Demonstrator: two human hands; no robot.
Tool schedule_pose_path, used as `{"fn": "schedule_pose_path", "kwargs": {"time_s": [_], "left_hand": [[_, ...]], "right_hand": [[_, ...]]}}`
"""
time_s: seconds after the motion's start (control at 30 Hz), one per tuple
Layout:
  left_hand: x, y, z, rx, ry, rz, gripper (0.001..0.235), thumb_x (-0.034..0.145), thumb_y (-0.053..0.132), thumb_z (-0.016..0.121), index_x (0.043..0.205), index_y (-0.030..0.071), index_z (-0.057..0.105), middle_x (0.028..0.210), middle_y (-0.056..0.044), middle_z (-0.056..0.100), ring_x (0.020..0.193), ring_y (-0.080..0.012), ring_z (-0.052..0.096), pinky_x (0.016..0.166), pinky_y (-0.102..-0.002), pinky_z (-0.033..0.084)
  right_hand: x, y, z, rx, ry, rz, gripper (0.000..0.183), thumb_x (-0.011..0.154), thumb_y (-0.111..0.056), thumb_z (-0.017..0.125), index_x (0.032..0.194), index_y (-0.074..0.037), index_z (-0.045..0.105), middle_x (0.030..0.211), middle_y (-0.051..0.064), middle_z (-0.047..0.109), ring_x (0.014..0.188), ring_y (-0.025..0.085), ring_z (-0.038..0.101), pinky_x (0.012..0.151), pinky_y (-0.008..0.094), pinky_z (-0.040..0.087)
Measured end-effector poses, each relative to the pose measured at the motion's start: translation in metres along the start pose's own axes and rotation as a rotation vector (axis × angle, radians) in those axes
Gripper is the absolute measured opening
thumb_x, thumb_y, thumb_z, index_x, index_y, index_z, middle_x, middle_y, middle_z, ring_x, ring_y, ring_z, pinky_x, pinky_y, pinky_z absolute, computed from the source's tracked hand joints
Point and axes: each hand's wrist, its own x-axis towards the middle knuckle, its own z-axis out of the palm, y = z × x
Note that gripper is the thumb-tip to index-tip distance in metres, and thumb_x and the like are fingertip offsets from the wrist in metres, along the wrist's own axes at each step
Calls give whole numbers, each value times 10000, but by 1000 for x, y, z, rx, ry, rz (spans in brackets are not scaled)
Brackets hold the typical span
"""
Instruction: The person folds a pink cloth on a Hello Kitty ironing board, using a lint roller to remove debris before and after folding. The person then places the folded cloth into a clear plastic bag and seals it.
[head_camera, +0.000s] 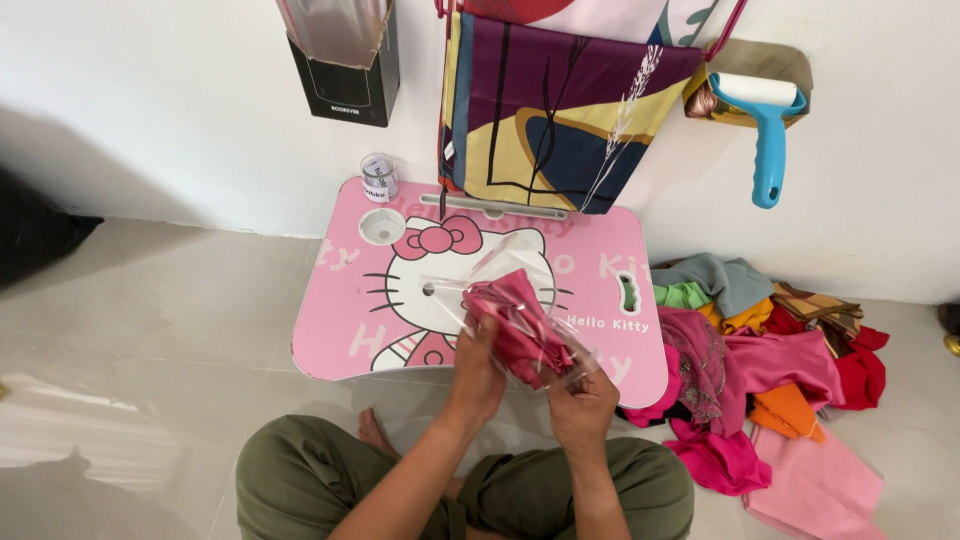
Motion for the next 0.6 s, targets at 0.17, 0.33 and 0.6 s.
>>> {"fn": "schedule_pose_path", "kwargs": {"time_s": [0.17,0.33,0.6], "left_hand": [[-25,6,20,95,103,11,201,907,248,760,996,102,653,855,-16,704,808,-171,682,778,-349,569],[-40,5,15,189,118,-23,306,856,294,789,1049,82,680,922,-30,723,872,-158,669,784,-323,538],[-55,13,25,148,157,-26,238,939,249,712,1097,87,637,878,-33,676,812,-169,654,709,-328,536]], "right_hand": [[-8,-20,1,-331,-105,-291,410,944,-69,693,1348,-17,642,1249,92,714,1000,144,607,931,274,546],[-13,-28,0,-447,-133,-592,334,977,30,603,1309,39,636,1317,173,682,1252,299,680,1135,388,554],[-26,-36,9,-486,-102,-837,348,994,43,606,1342,42,593,1296,225,674,1193,375,716,1035,435,640]]}}
